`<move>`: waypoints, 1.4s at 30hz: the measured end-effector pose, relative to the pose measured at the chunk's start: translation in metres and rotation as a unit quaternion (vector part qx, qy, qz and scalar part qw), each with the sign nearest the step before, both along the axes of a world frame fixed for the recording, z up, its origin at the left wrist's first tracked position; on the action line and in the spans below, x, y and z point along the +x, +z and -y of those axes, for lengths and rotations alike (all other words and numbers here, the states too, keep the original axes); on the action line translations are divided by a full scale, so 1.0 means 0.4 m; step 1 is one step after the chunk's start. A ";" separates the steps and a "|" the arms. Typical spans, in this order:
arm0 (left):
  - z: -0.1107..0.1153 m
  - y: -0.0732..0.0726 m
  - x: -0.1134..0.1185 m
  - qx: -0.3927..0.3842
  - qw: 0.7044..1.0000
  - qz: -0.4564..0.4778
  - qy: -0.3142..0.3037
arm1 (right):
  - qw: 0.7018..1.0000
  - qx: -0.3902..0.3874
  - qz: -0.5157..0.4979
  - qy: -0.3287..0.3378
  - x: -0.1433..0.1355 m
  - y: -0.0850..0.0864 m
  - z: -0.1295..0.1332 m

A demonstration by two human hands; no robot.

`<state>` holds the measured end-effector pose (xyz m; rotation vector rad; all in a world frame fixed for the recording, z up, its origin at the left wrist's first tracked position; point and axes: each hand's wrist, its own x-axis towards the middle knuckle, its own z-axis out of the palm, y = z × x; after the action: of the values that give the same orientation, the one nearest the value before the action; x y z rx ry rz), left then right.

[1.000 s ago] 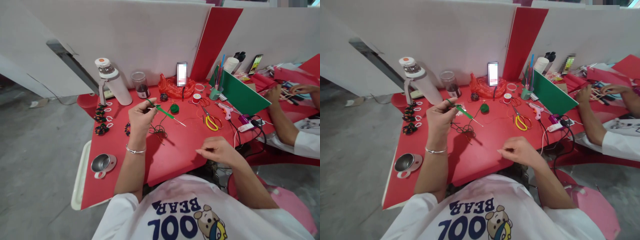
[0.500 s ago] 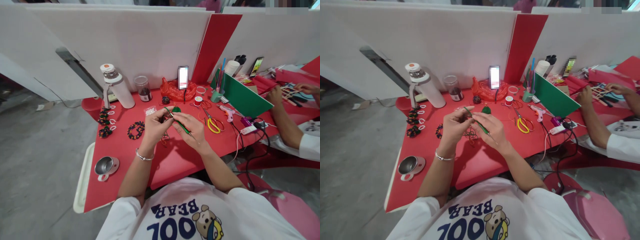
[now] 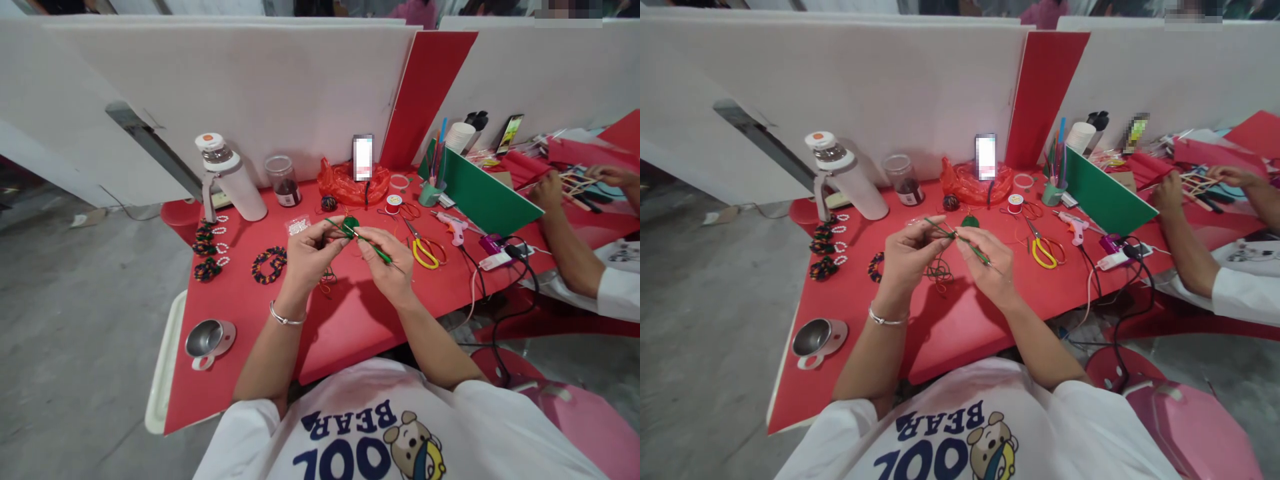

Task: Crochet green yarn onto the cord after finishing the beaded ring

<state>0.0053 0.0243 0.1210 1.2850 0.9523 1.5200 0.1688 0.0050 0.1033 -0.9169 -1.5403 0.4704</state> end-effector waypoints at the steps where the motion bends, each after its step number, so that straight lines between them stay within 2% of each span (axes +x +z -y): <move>1: -0.001 -0.003 0.002 -0.002 1.000 0.002 -0.002 | 1.000 -0.010 -0.005 0.003 -0.001 -0.004 -0.001; 7: -0.002 -0.008 0.008 -0.009 1.000 0.021 -0.005 | 0.995 -0.061 -0.076 0.009 -0.009 -0.021 -0.008; 12: 0.000 0.003 0.003 -0.007 0.999 0.040 -0.002 | 0.988 -0.057 -0.143 0.022 -0.019 -0.026 -0.010; 16: -0.006 0.002 -0.003 -0.020 0.999 0.050 -0.009 | 0.986 -0.034 -0.159 0.041 -0.015 -0.029 -0.010; 20: -0.006 0.001 -0.008 -0.022 0.999 0.024 0.003 | 0.992 -0.006 -0.101 0.075 0.003 -0.023 -0.014; 24: 0.005 0.007 0.000 -0.009 0.998 -0.015 0.052 | 0.998 0.061 -0.005 0.015 0.013 -0.018 -0.025; 26: 0.008 0.008 0.006 -0.018 0.999 0.003 0.035 | 0.992 0.118 0.042 -0.002 0.011 -0.023 -0.031; 29: 0.006 0.005 0.009 -0.038 0.998 0.048 -0.009 | 0.986 0.152 0.071 0.019 0.003 -0.037 -0.039; 32: -0.001 0.004 -0.001 -0.059 0.994 0.083 -0.042 | 0.991 0.123 0.014 0.053 -0.003 -0.053 -0.046; 35: -0.005 0.010 -0.018 -0.087 0.989 0.093 -0.076 | 0.989 0.049 -0.088 0.105 -0.001 -0.065 -0.058; 39: -0.004 0.024 -0.043 -0.094 0.987 0.072 -0.107 | 0.961 -0.073 -0.172 0.205 0.024 -0.068 -0.085; 42: -0.001 0.030 -0.054 -0.092 0.989 0.042 -0.104 | 0.941 -0.119 -0.191 0.252 0.051 -0.054 -0.108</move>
<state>-0.0162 0.0245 0.1332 1.1409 0.8544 1.2844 0.1893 0.0480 0.0816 -0.5510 -1.3627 1.1551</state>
